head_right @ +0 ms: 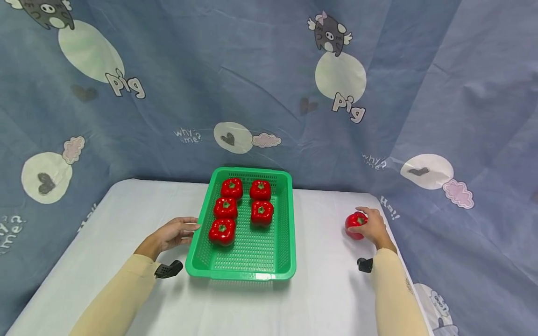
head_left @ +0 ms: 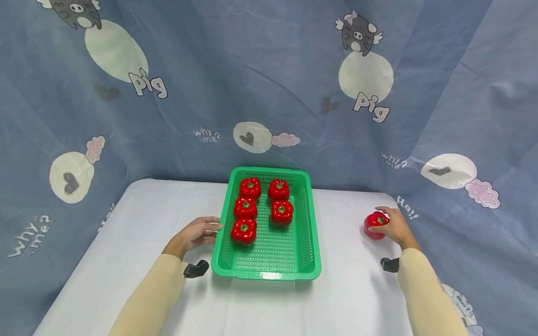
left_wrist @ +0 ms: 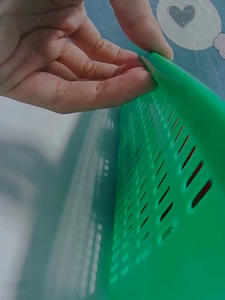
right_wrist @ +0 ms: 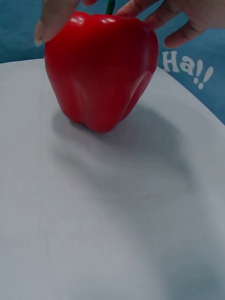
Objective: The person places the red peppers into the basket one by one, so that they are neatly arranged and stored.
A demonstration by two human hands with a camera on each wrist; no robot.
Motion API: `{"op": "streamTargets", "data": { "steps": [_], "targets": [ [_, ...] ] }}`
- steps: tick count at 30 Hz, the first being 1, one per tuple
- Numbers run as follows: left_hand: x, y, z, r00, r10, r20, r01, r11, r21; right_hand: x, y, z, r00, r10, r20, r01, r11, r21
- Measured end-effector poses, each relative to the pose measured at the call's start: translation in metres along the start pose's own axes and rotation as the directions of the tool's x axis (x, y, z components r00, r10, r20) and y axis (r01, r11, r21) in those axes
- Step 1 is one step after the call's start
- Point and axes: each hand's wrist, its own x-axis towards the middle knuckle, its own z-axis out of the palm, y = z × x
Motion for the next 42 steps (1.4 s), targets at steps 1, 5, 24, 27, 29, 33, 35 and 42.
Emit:
{"op": "streamTargets", "data": {
  "steps": [1,5,24,27,29,33,35,42],
  "targets": [
    [0.0,0.0,-0.001,1.0,0.0,-0.002,0.0,1.0,0.001,0.0,0.0,0.001,1.0,0.01,0.006,-0.01,1.0,0.003],
    [-0.002,-0.001,-0.002,1.0,0.0,-0.008,0.0,1.0,0.004,0.0,0.0,0.006,0.999,0.047,0.013,-0.048,0.999,0.026],
    [0.007,0.0,0.006,1.0,0.016,-0.003,-0.016,1.0,0.005,-0.003,0.004,0.003,0.996,0.073,0.049,-0.073,0.997,0.009],
    [0.005,-0.002,0.004,1.0,0.011,-0.016,-0.011,1.0,0.011,-0.003,0.004,0.006,0.995,0.071,0.066,-0.072,0.997,0.016],
    [0.004,-0.002,0.003,1.0,0.01,-0.021,-0.009,1.0,0.009,-0.003,0.004,0.007,0.995,0.066,0.07,-0.067,0.998,0.018],
    [0.003,-0.004,0.002,1.0,0.01,-0.024,-0.01,1.0,0.005,-0.002,0.004,0.011,0.994,0.057,0.089,-0.06,0.998,0.035],
    [0.003,-0.004,0.001,1.0,0.012,-0.025,-0.012,1.0,0.01,-0.002,0.003,0.013,0.994,0.056,0.099,-0.061,0.997,0.041],
    [0.002,-0.004,0.0,1.0,0.019,-0.02,-0.019,1.0,0.006,-0.001,-0.002,0.018,0.993,0.052,0.102,-0.058,0.997,0.055]
  ]
}}
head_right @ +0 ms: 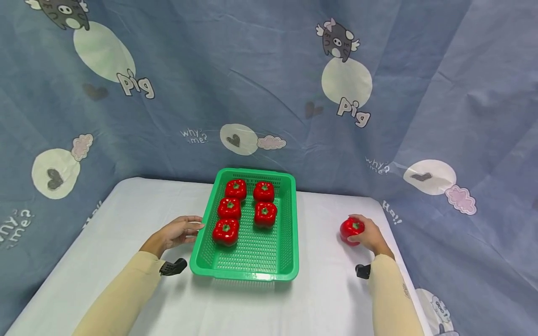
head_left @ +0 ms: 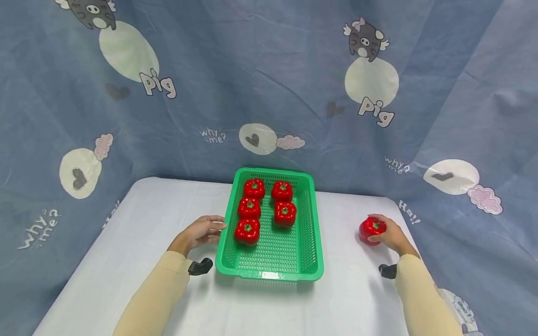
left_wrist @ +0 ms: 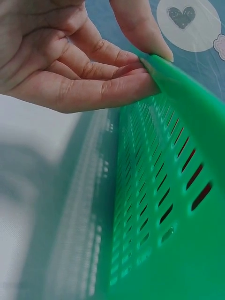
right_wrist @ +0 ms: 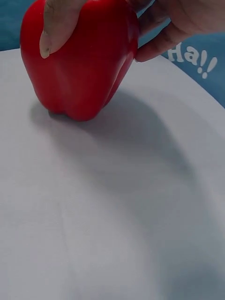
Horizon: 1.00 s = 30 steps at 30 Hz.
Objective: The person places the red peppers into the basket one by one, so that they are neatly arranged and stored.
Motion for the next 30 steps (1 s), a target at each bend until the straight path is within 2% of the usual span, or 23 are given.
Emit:
{"op": "streamTargets", "data": {
  "steps": [7,17,24,30],
  "targets": [
    [0.001,0.0,-0.001,1.0,-0.008,-0.008,0.008,1.0,-0.01,-0.002,-0.005,0.006,0.999,-0.029,0.02,0.029,1.0,0.012],
    [0.002,-0.001,0.0,1.0,-0.011,-0.009,0.011,1.0,0.004,-0.005,-0.02,0.017,0.991,-0.122,0.055,0.121,0.993,0.01],
    [0.001,-0.001,0.0,1.0,-0.007,-0.009,0.007,1.0,0.002,-0.006,-0.037,0.011,0.978,-0.199,0.066,0.199,0.98,0.013],
    [0.0,-0.001,0.001,1.0,-0.019,-0.004,0.019,1.0,-0.01,-0.017,-0.06,-0.001,0.956,-0.276,0.101,0.278,0.96,-0.014]
  ]
}}
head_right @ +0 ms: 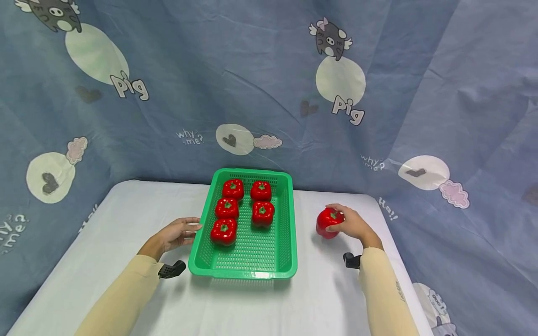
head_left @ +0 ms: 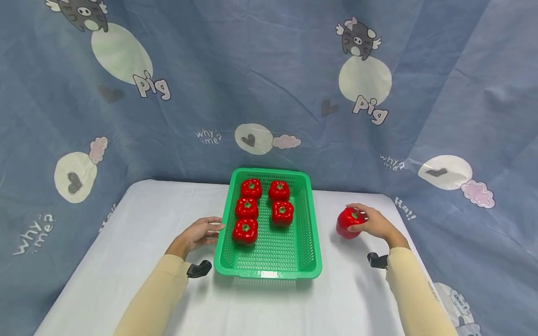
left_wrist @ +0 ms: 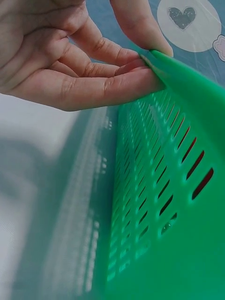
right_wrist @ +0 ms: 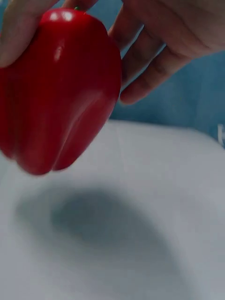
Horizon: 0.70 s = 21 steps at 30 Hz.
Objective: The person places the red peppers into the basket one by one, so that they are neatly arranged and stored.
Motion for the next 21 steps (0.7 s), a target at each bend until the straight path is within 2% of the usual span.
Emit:
{"op": "streamTargets", "data": {
  "steps": [4,12,18,21],
  "targets": [
    [-0.001,0.0,0.001,1.0,-0.004,0.009,0.004,1.0,-0.006,-0.003,-0.015,-0.006,0.999,-0.043,0.023,0.043,0.999,-0.007],
    [-0.002,0.002,-0.002,1.0,0.003,0.015,-0.003,1.0,-0.001,-0.007,-0.041,-0.004,0.997,-0.068,0.047,0.068,0.998,-0.01],
    [-0.001,0.003,-0.002,1.0,-0.016,0.027,0.016,1.0,0.006,-0.008,-0.05,0.002,0.991,-0.101,0.09,0.101,0.995,0.002],
    [-0.002,0.004,-0.001,0.999,-0.018,0.033,0.018,1.0,0.005,-0.009,-0.054,0.005,0.989,-0.118,0.088,0.118,0.993,0.01]
  ]
}}
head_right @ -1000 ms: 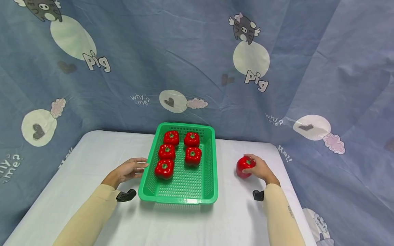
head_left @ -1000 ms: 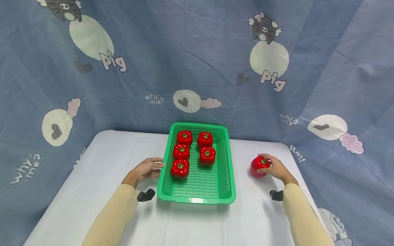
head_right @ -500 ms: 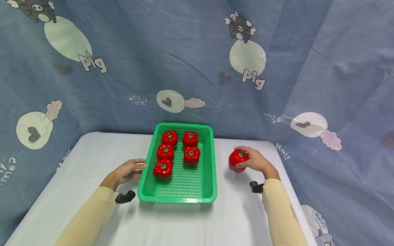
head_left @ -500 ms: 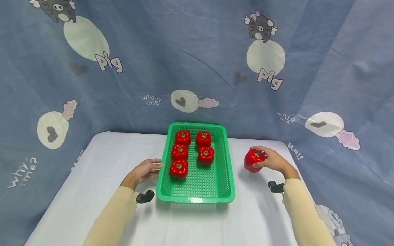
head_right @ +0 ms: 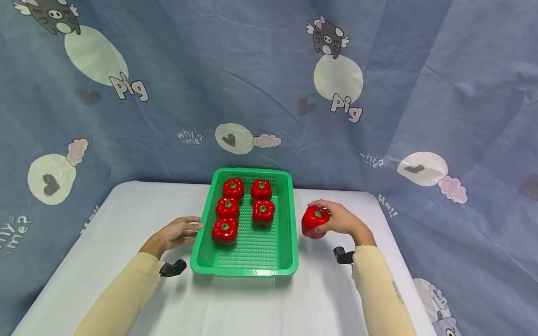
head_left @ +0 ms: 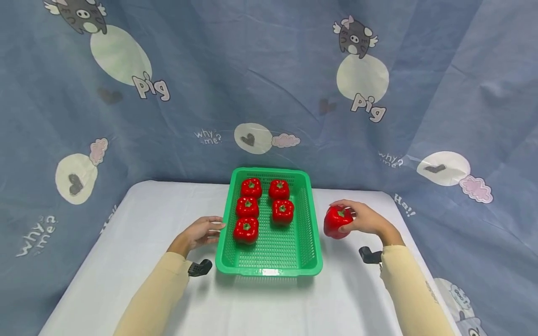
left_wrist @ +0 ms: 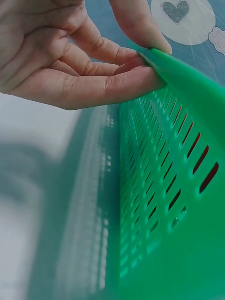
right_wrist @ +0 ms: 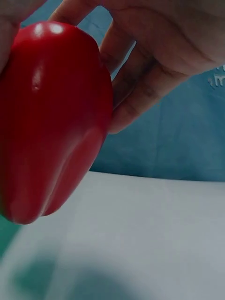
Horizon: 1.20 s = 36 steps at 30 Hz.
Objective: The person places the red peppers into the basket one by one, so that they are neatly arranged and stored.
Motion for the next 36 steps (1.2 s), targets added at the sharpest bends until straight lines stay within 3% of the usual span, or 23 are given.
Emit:
{"op": "streamTargets", "data": {
  "steps": [8,16,26,36],
  "targets": [
    [-0.002,-0.002,0.001,1.0,0.007,-0.02,-0.007,1.0,0.004,0.003,-0.014,0.01,0.991,-0.127,-0.043,0.127,0.992,0.004],
    [0.0,-0.005,0.004,0.998,0.024,-0.065,-0.023,0.999,0.023,0.006,-0.031,0.017,0.982,-0.183,-0.041,0.184,0.983,0.021],
    [-0.002,-0.004,0.005,0.997,0.034,-0.073,-0.032,0.999,0.023,0.018,-0.048,0.031,0.979,-0.203,-0.007,0.203,0.979,0.025],
    [0.0,-0.004,0.004,0.997,0.036,-0.066,-0.035,0.999,0.012,0.032,-0.049,0.049,0.983,-0.178,0.035,0.178,0.984,0.005]
  ]
}}
